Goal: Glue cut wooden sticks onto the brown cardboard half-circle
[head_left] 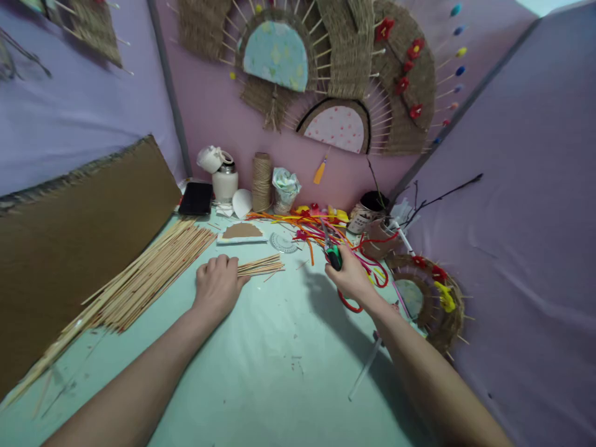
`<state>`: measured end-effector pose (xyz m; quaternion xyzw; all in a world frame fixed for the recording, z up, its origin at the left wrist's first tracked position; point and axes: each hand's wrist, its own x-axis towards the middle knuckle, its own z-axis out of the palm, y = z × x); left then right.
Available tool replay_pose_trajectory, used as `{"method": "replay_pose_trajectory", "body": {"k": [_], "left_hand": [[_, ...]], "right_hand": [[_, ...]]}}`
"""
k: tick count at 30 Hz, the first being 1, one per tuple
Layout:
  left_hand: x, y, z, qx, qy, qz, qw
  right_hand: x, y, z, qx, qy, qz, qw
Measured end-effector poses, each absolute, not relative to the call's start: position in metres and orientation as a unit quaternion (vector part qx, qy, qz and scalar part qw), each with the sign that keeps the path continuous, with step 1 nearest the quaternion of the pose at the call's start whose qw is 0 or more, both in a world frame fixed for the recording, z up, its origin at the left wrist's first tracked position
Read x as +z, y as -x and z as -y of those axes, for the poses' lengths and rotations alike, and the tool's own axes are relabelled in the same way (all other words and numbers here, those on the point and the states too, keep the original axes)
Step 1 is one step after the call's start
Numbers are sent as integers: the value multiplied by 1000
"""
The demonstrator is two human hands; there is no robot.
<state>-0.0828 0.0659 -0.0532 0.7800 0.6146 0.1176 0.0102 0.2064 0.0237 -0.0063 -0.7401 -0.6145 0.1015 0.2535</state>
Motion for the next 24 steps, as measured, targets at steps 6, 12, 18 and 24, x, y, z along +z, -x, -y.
{"method": "replay_pose_trajectory", "body": {"k": [6, 12, 18, 24], "left_hand": [[-28, 45, -47, 330, -746, -476, 329], [-18, -14, -26, 338, -554, -326, 687], [-26, -32, -20, 382, -482, -331, 716], [-30, -32, -19, 355, -528, -359, 683]], "right_hand": [[-6, -181, 14, 122, 723, 645, 215], [-1, -168, 34, 150, 696, 666, 222], [-9, -170, 46, 156, 707, 653, 221], [7, -192, 43, 132, 719, 657, 184]]}}
